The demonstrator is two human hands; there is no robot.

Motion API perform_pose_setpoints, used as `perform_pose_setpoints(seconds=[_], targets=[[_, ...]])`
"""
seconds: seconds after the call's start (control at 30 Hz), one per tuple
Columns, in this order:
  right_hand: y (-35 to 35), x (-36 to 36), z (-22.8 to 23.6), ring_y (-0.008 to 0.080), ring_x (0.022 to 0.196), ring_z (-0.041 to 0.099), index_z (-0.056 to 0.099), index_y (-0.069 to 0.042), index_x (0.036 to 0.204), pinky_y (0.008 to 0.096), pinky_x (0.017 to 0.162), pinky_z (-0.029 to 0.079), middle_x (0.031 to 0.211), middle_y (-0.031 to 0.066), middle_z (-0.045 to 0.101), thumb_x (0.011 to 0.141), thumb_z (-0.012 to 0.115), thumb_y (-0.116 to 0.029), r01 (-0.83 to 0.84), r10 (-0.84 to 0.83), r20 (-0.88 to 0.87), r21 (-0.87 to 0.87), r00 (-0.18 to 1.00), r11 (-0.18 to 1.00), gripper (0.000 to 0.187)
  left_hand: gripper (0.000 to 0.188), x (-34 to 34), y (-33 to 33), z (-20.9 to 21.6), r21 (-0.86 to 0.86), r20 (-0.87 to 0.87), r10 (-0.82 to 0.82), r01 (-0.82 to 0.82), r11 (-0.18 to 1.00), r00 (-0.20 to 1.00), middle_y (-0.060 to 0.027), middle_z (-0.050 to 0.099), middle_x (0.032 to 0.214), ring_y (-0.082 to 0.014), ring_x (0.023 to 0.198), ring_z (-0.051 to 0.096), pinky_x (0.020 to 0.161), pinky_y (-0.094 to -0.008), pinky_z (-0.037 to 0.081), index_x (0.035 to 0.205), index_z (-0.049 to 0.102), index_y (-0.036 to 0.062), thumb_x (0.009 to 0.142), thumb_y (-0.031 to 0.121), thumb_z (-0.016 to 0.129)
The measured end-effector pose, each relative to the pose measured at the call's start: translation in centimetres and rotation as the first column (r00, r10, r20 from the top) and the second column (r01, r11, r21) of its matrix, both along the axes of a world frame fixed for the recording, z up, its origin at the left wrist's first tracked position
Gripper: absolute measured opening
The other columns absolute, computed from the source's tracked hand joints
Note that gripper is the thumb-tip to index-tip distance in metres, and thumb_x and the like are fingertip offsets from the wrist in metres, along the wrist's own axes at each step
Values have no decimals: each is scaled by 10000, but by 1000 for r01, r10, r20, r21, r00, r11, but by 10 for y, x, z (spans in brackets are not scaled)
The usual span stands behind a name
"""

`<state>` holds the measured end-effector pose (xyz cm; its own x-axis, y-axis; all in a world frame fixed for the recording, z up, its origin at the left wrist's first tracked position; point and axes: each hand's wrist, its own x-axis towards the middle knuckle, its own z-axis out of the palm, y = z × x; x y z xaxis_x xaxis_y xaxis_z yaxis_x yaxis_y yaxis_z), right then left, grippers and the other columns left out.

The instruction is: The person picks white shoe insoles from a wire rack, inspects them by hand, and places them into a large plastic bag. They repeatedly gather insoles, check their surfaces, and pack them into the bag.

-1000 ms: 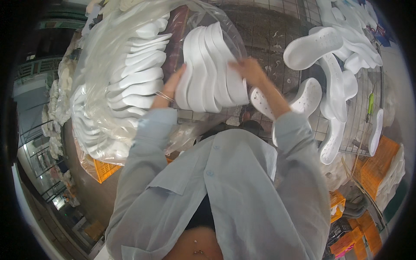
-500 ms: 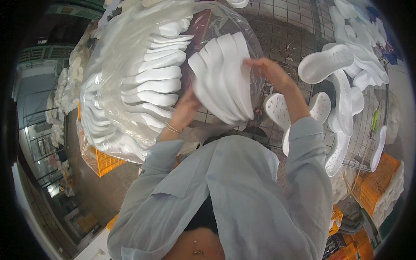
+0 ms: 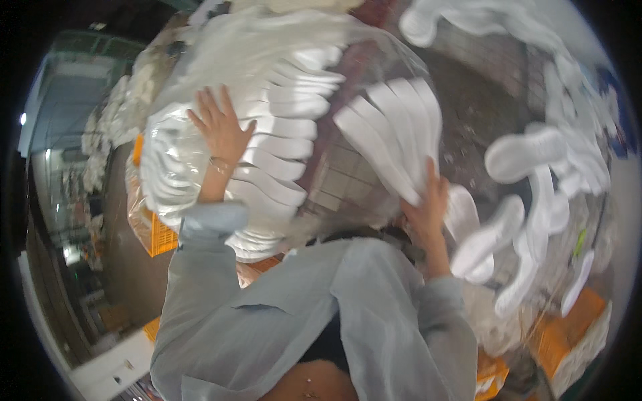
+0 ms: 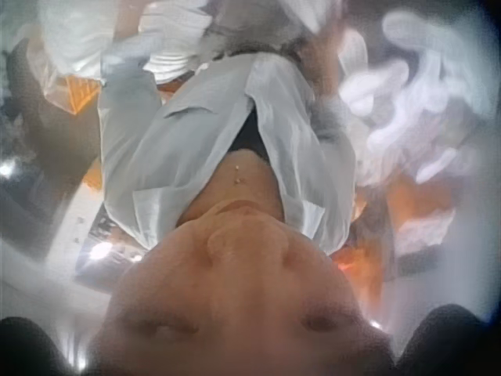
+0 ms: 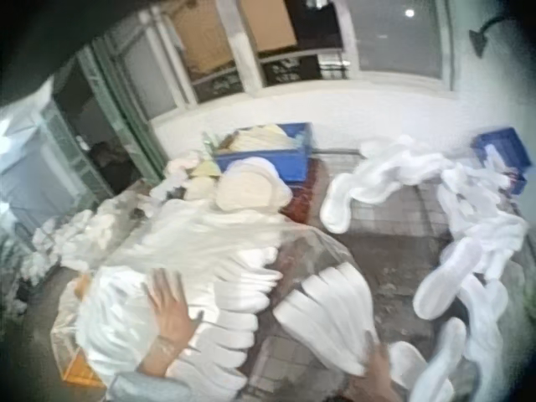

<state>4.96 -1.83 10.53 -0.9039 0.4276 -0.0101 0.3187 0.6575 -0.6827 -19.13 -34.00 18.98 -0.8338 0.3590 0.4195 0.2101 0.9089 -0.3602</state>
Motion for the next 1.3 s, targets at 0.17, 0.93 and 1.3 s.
perform_pose_setpoints(seconds=[0.17,0.93,1.3], targets=[[25,-16,94,329,1222,471,336,-30,1433,410,1048,349,1317,197,468,518,791,-113,-275,171,-242,-510,955,815,1026,633,-101,-43,63,158,694,192,-407,900,694,-253,489,1245,-357,1098,517,943,-439,417,1178,592,-27,725,391,738],[-262,-416,93,355,1242,372,402,-240,1409,445,1028,332,1324,169,402,719,691,-210,-808,873,-242,333,424,485,749,391,-61,50,116,907,210,-700,132,400,682,-224,589,801,-369,735,609,647,-410,478,1065,528,-61,717,82,635],[-269,-420,39,341,1303,393,445,-36,1359,404,1036,363,1386,251,414,828,608,-461,-795,778,-457,214,431,567,699,539,-106,-24,194,817,475,-262,-310,486,840,-122,593,1096,-165,886,589,773,-271,479,1231,504,-79,799,177,699]])
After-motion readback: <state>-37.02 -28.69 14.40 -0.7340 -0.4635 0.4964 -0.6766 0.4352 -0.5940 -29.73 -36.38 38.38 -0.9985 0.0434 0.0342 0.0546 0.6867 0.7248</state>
